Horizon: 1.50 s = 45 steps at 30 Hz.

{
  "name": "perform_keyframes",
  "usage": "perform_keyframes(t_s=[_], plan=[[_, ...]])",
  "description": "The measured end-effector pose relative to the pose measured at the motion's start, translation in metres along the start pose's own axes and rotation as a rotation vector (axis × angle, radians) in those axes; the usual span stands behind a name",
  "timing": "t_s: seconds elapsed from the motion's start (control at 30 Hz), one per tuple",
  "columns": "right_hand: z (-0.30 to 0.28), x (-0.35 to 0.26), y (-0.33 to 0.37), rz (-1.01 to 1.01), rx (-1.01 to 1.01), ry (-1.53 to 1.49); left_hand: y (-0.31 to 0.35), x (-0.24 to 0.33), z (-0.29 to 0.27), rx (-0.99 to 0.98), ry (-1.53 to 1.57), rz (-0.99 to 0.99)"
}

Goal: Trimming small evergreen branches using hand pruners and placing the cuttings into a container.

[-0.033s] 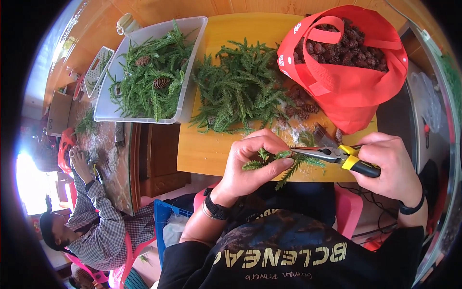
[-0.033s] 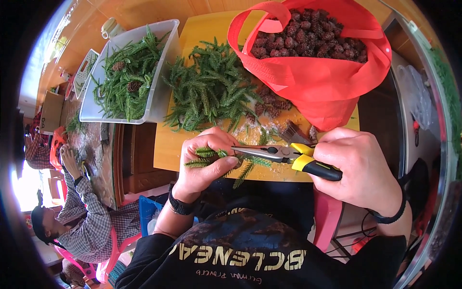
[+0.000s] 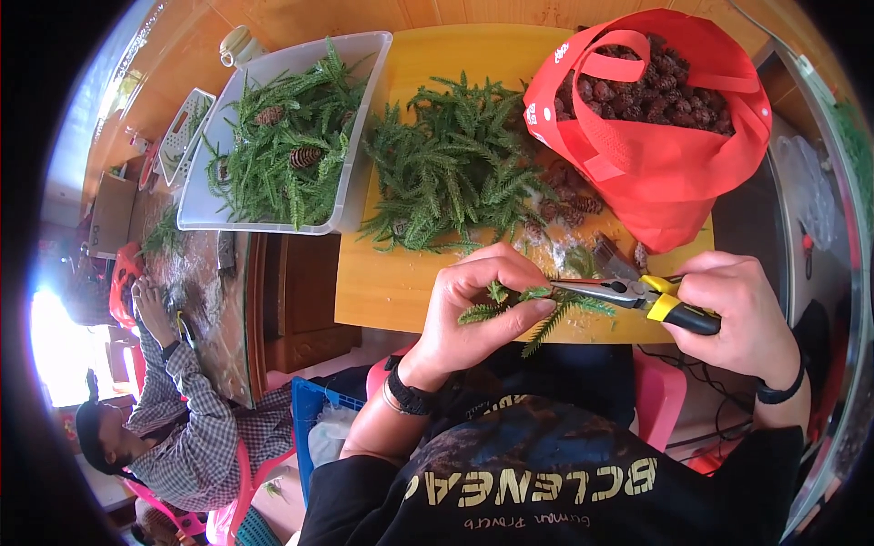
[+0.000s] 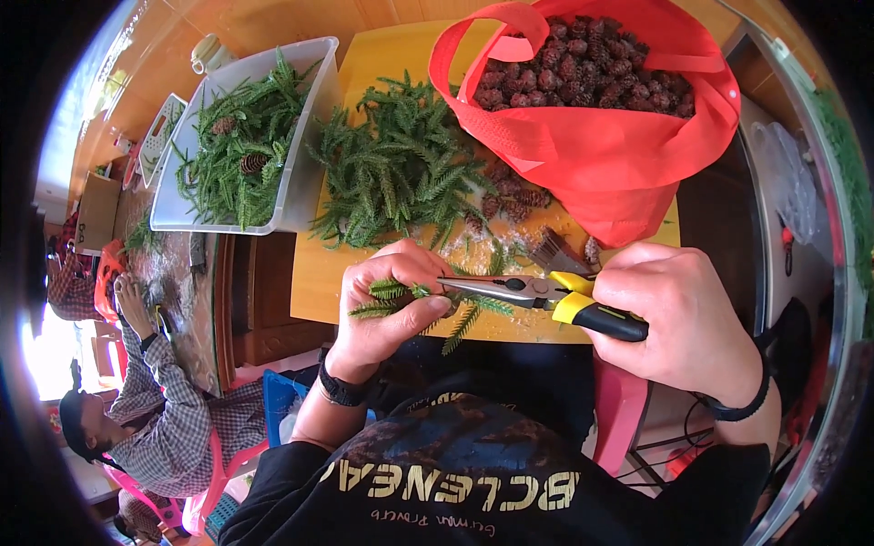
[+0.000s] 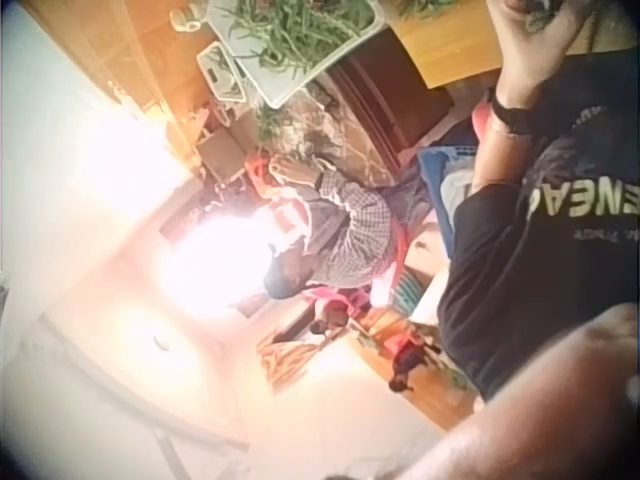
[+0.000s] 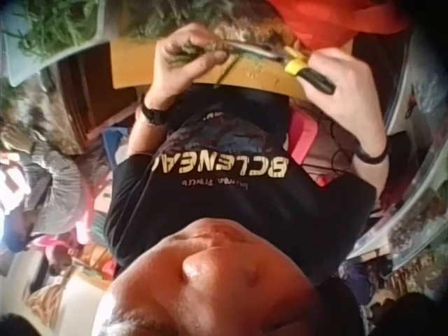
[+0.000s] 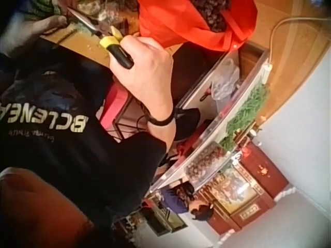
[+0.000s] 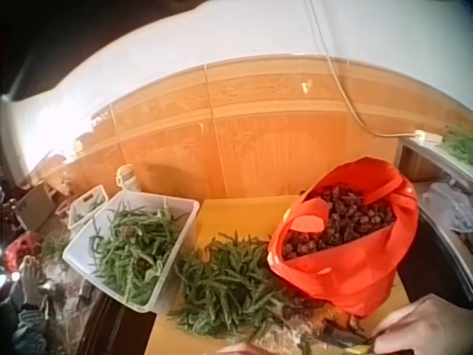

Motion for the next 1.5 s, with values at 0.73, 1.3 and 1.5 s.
perform_keyframes(t_s=[0.73,1.3,1.5], plan=[[0.03,0.025,-0.003,0.536,-0.919,-1.078,0.0,0.017,-0.004,-0.03,-0.312,0.297],[-0.006,-0.007,-0.019,-0.025,-0.707,-0.485,0.001,0.017,-0.026,0.083,-0.005,0.19],[-0.012,-0.014,-0.019,-0.141,0.009,0.087,-0.001,0.01,-0.017,0.152,0.07,0.028]])
Point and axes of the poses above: each hand's wrist, its own y-axis away from the middle knuckle, its own z-axis out of the palm, x = y × z, the point moved 6 cm from there along -y, towards the middle knuckle, and after that the axes turned 10 degrees about -x, right-handed, at the moved point
